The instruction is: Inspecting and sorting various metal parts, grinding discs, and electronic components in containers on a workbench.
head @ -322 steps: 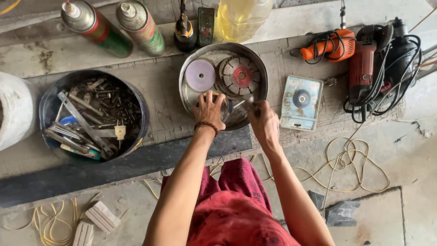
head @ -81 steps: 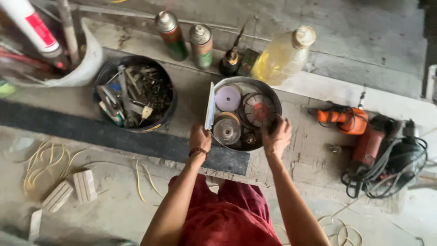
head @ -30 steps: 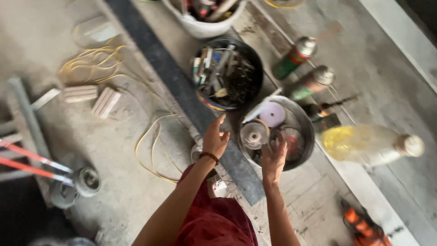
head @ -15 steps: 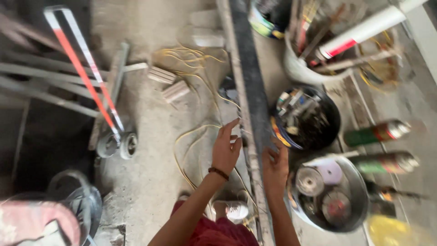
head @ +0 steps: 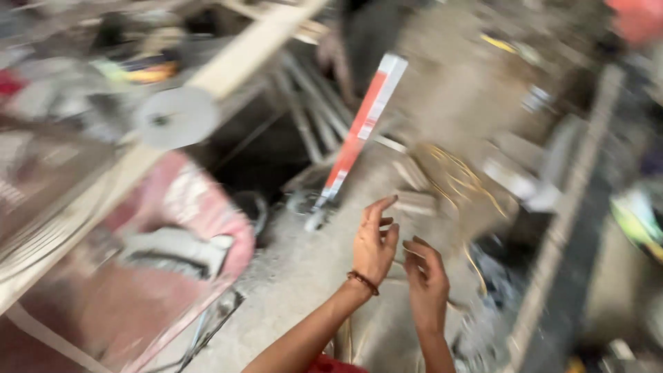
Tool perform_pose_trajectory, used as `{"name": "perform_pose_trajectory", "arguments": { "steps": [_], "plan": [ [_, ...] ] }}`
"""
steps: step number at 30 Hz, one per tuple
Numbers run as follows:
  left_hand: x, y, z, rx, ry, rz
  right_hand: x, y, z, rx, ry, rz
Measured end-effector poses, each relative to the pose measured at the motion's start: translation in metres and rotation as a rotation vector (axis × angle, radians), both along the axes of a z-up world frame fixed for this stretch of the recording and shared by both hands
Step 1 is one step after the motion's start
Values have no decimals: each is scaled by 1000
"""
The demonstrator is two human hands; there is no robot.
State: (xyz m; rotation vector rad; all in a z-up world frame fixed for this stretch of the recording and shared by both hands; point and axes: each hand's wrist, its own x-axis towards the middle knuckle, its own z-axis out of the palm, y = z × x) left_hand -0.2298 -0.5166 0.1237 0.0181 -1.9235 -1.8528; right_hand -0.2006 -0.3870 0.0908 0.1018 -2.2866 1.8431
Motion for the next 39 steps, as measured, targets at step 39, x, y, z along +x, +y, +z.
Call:
{"name": "perform_pose_trajectory", "arguments": {
  "steps": [39],
  "plan": [
    [-23,-197,26,132,-7,1025,-238,-257,70,-73,-109,1059]
  ]
}}
